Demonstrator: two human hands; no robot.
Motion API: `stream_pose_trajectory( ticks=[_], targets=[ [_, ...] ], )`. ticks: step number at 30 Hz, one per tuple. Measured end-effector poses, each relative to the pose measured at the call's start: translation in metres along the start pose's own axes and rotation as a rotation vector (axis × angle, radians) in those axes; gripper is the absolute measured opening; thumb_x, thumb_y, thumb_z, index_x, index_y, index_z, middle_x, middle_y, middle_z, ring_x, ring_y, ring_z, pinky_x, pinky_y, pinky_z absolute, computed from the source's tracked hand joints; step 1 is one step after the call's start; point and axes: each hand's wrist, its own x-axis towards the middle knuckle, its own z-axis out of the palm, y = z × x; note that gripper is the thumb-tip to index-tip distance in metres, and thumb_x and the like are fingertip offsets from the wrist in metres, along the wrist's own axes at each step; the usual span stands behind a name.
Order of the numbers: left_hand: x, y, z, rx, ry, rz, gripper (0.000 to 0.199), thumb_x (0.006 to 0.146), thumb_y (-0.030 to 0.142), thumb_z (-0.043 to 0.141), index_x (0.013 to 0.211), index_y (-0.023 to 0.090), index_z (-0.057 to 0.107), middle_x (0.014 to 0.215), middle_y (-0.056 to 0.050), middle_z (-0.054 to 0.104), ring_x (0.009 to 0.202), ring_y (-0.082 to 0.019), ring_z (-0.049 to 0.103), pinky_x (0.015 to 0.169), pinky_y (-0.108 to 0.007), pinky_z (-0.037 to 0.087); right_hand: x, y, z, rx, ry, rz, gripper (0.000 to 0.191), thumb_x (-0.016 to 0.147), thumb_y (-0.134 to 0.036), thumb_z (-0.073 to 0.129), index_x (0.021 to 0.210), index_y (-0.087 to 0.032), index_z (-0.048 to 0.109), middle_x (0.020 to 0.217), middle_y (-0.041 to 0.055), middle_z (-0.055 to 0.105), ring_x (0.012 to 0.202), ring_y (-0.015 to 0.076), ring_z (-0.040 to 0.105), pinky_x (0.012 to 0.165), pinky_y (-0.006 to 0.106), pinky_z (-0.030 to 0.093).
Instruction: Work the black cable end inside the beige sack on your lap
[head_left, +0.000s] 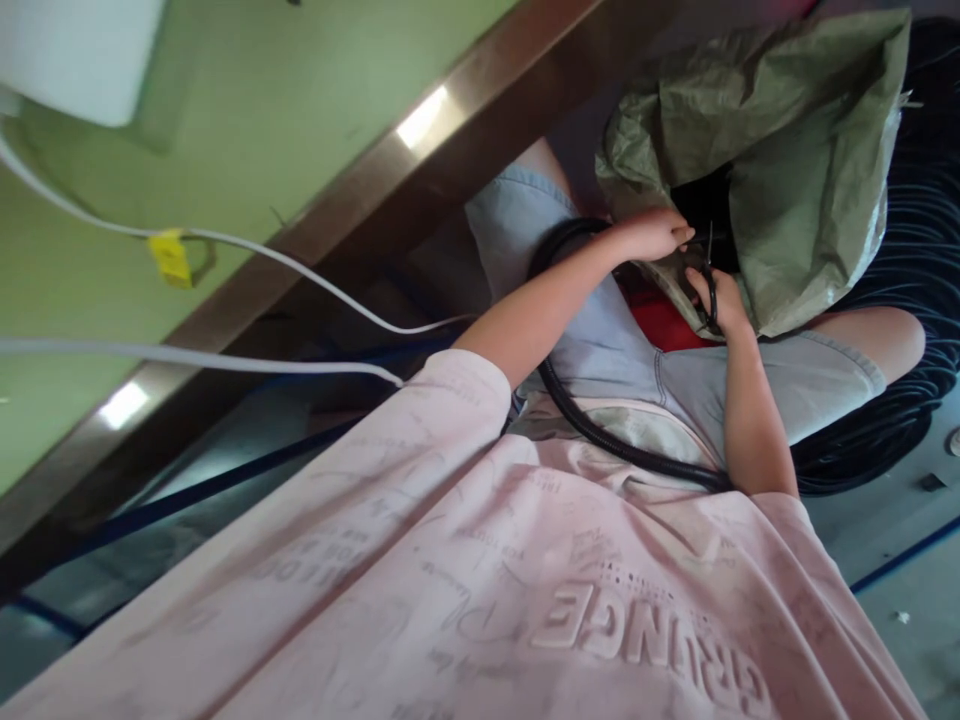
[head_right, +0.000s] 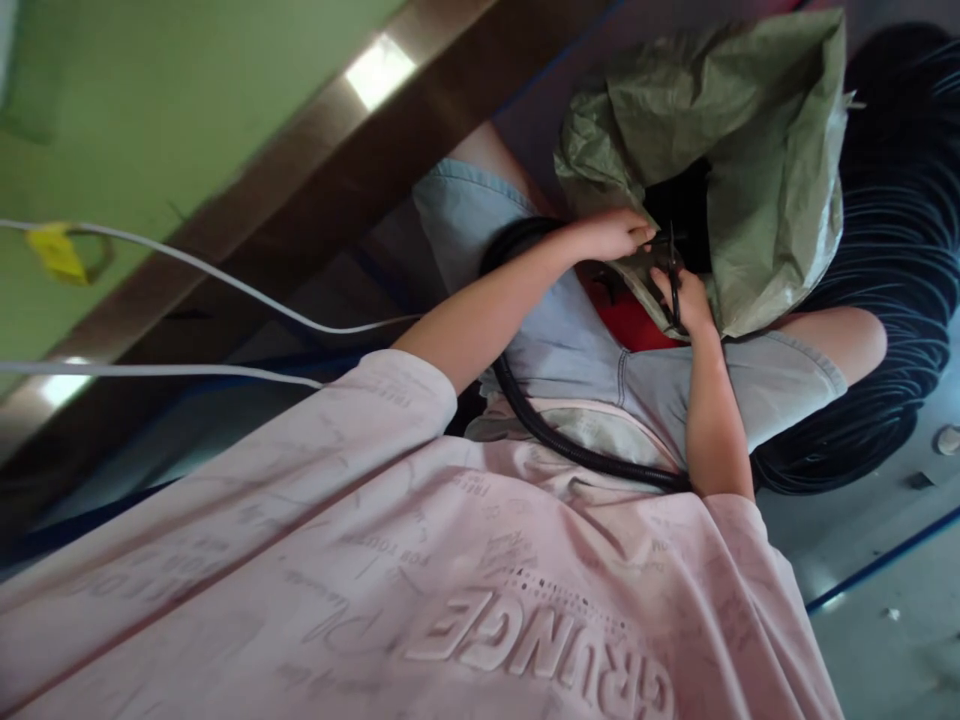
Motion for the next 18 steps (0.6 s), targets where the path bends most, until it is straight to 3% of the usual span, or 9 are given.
stream_pose_trajectory(
  ticks=[5, 8, 13, 18],
  targets=[
    [-0.003, -0.001, 0.004, 0.065, 0.113, 0.028, 0.032, 0.098, 0.042, 0.055, 0.113, 0.026, 0.078, 0.102, -0.007, 0.076, 0.116, -0.027, 0.064, 0.096, -0.036, 0.044, 0.0, -0.002, -0.003, -0.019, 0.021, 0.063, 0.058, 0.09, -0.075, 0.062, 0.066, -0.022, 0.06, 0.05, 0.001, 0.056, 0.051, 0.018, 0.059, 0.052, 0.028, 0.044],
    [-0.009, -0.001, 0.001, 0.133, 0.094, 0.042, 0.027, 0.094, 0.04, 0.062, 0.112, 0.03, 0.08, 0.104, -0.007, 0.077, 0.121, -0.029, 0.063, 0.1, -0.04, 0.044, 0.0, 0.0, -0.003, -0.021, 0.004, 0.082, 0.061, 0.087, -0.075, 0.066, 0.06, -0.022, 0.057, 0.047, -0.0002, 0.053, 0.047, 0.0159, 0.055, 0.048, 0.027, 0.04],
    [-0.01, 0.003, -0.005, 0.325, 0.093, 0.045, 0.031, 0.094, 0.034, 0.056, 0.113, 0.033, 0.081, 0.115, -0.009, 0.077, 0.116, -0.032, 0.064, 0.102, -0.049, 0.044, -0.001, 0.002, -0.001, 0.038, -0.014, 0.134, 0.057, 0.089, -0.072, 0.066, 0.062, -0.021, 0.061, 0.044, -0.0006, 0.05, 0.042, 0.0154, 0.052, 0.043, 0.026, 0.036],
    [0.002, -0.005, -0.002, 0.378, 0.159, 0.16, 0.035, 0.091, 0.028, 0.052, 0.11, 0.031, 0.081, 0.117, -0.01, 0.075, 0.124, -0.033, 0.058, 0.112, -0.052, 0.038, -0.005, -0.006, -0.004, 0.097, -0.06, 0.177, 0.051, 0.091, -0.065, 0.066, 0.063, -0.022, 0.059, 0.044, -0.0007, 0.05, 0.041, 0.0146, 0.051, 0.042, 0.025, 0.036]
  ],
)
